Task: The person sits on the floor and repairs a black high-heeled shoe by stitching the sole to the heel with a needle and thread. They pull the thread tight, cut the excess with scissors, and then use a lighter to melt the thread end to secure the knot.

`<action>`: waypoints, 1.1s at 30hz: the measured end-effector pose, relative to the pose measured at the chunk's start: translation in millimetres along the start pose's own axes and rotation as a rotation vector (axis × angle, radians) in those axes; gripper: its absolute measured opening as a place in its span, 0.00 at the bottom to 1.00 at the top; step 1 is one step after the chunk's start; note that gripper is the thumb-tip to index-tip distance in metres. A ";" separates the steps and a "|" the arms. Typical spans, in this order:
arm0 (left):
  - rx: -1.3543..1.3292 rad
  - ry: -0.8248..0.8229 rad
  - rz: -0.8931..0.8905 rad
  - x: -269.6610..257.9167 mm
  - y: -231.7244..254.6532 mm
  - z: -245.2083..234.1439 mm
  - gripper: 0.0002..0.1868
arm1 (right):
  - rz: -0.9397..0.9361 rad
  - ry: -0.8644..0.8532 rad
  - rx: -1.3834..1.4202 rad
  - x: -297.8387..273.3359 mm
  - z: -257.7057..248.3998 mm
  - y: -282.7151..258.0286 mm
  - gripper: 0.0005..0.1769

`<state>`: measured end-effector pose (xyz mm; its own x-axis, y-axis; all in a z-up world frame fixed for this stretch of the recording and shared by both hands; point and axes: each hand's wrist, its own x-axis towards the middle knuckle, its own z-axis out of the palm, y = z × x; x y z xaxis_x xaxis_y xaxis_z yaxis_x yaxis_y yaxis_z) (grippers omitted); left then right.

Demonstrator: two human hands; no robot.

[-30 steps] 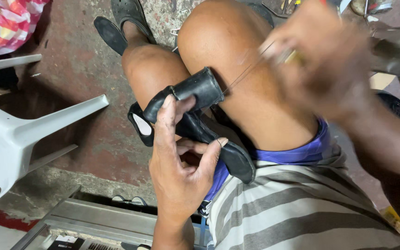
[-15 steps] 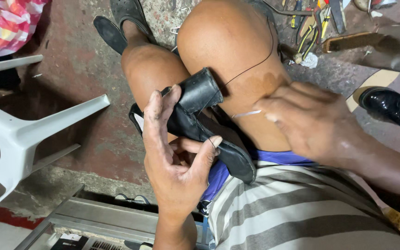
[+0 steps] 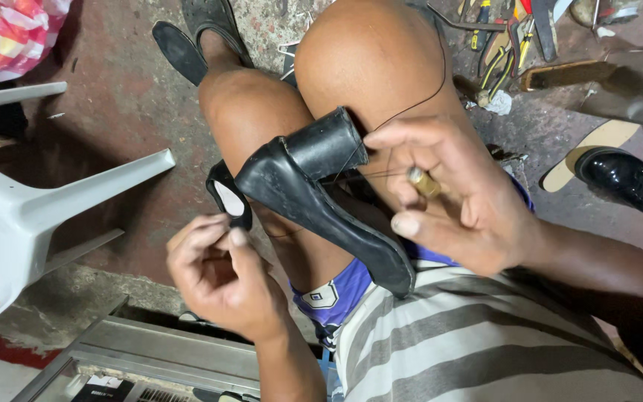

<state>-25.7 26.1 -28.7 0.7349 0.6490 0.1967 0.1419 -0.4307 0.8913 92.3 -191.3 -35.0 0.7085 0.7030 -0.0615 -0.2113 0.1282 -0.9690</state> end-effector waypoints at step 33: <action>-0.561 -0.024 -0.420 -0.7 -79.7 -15.3 0.24 | 0.100 0.146 -0.212 26.0 36.4 18.5 0.40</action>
<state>-47.7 69.5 -93.6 0.7084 0.6726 -0.2140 0.0585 0.2462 0.9674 82.3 -145.2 -45.8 0.7840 0.5947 -0.1782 -0.1499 -0.0972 -0.9839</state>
